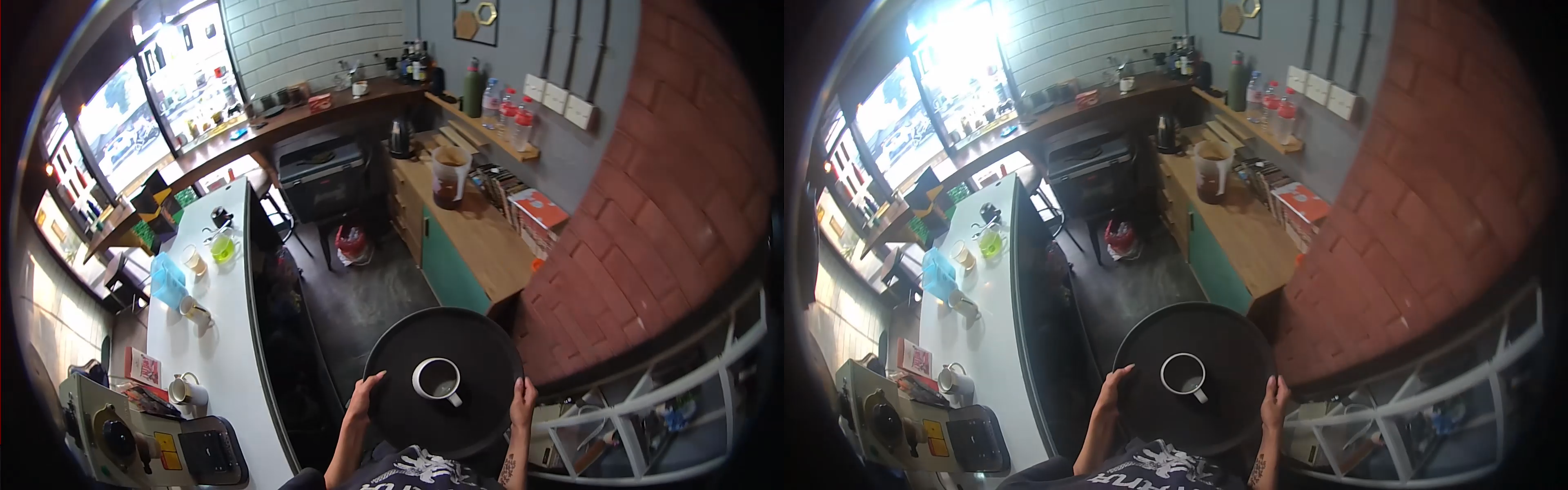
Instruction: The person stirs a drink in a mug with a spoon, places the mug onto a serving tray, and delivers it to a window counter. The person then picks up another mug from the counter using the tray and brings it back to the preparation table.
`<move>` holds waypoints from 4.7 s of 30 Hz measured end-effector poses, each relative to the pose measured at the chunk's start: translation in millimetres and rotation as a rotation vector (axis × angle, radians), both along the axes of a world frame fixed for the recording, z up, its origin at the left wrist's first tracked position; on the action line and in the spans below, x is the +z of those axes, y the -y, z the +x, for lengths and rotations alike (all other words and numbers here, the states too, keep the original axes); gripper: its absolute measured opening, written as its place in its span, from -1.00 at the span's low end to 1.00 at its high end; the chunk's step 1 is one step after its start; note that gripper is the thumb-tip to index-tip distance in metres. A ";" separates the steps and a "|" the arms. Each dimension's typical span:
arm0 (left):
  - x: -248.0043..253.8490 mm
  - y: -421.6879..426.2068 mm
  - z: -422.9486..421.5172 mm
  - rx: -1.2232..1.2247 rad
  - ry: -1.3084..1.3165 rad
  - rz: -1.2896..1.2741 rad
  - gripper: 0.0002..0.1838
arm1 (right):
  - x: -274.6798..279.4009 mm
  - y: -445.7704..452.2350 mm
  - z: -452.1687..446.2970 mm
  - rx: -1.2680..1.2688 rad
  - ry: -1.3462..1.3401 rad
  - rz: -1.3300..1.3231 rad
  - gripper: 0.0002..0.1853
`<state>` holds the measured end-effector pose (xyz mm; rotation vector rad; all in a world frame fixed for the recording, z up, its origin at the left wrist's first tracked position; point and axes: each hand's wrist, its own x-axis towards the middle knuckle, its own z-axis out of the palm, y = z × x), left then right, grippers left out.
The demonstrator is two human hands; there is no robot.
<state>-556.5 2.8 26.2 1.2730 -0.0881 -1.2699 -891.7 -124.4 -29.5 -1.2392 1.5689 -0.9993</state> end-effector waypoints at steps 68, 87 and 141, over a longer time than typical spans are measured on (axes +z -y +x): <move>-161.3 386.9 148.2 -0.314 -0.020 0.123 -0.48 | -124.2 471.1 206.9 0.105 0.575 0.306 -0.71; 1.2 -3.7 276.3 0.315 0.541 -0.039 -0.54 | 30.4 128.3 558.7 1.516 0.427 0.415 -0.63; -25.9 -206.3 336.3 1.799 0.992 1.007 0.08 | 94.1 -263.3 864.3 2.753 0.537 -0.684 -0.39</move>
